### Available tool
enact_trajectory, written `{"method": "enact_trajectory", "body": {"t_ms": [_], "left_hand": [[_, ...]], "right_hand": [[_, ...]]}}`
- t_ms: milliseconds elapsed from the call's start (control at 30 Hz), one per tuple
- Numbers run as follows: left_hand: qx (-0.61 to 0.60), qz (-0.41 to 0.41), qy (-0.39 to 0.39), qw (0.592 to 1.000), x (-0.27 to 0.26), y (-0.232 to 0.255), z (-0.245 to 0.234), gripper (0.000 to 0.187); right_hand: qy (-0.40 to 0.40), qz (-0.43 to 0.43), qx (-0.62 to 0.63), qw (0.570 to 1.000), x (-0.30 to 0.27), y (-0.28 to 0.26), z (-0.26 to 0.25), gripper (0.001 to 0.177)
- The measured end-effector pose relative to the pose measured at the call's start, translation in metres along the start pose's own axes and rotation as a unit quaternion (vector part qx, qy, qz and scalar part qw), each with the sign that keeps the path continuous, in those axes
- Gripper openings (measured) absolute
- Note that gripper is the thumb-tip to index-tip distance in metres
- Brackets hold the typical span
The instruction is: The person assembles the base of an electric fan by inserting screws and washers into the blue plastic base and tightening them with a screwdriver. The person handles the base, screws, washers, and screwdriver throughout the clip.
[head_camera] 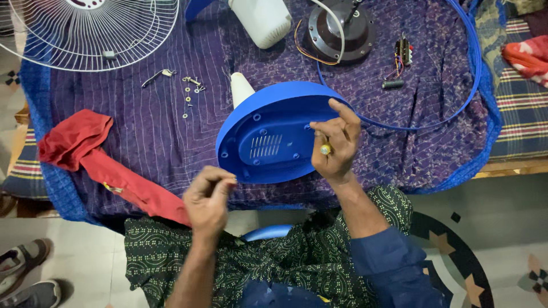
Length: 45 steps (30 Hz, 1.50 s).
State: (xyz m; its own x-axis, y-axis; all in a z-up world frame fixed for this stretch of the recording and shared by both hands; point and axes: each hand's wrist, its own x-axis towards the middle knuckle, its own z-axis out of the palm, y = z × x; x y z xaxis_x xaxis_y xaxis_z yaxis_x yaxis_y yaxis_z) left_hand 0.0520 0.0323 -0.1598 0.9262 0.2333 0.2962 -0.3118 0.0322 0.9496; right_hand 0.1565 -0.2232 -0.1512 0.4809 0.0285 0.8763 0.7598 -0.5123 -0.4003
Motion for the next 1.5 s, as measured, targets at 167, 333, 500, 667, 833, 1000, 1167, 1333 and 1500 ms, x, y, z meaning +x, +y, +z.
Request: {"method": "enact_trajectory", "body": {"t_ms": [167, 333, 500, 667, 833, 1000, 1167, 1333, 1500], "left_hand": [[-0.068, -0.034, 0.003, 0.997, -0.012, -0.007, 0.026, 0.005], [-0.086, -0.067, -0.008, 0.994, -0.014, -0.013, 0.042, 0.006], [-0.098, -0.11, -0.005, 0.989, -0.021, -0.019, 0.041, 0.008], [-0.101, -0.117, -0.007, 0.988, -0.027, -0.031, 0.04, 0.01], [-0.089, -0.15, -0.029, 0.984, -0.04, -0.045, 0.048, 0.012], [-0.057, -0.221, -0.043, 0.973, -0.048, -0.053, 0.054, 0.017], [-0.108, -0.256, -0.025, 0.96, -0.055, -0.071, 0.053, 0.02], [-0.131, -0.24, 0.028, 0.961, -0.059, -0.096, 0.048, 0.027], [-0.154, -0.215, 0.047, 0.963, -0.049, -0.101, 0.041, 0.057]], "right_hand": [[-0.063, -0.073, 0.108, 0.989, 0.001, -0.019, 0.002, 0.021], [-0.223, -0.051, 0.168, 0.959, -0.007, -0.053, 0.001, 0.029], [-0.238, -0.013, 0.162, 0.958, -0.021, -0.069, 0.008, 0.029], [-0.202, 0.024, 0.178, 0.963, -0.041, -0.077, 0.002, 0.025], [-0.178, 0.077, 0.163, 0.967, -0.06, -0.082, -0.011, 0.02], [-0.174, 0.069, 0.148, 0.971, -0.068, -0.077, -0.021, 0.015], [-0.166, 0.092, 0.123, 0.974, -0.066, -0.068, -0.023, 0.012], [-0.101, 0.141, 0.049, 0.984, -0.056, -0.047, -0.029, 0.009], [-0.071, 0.223, 0.046, 0.971, -0.044, -0.029, -0.037, 0.009]]}}
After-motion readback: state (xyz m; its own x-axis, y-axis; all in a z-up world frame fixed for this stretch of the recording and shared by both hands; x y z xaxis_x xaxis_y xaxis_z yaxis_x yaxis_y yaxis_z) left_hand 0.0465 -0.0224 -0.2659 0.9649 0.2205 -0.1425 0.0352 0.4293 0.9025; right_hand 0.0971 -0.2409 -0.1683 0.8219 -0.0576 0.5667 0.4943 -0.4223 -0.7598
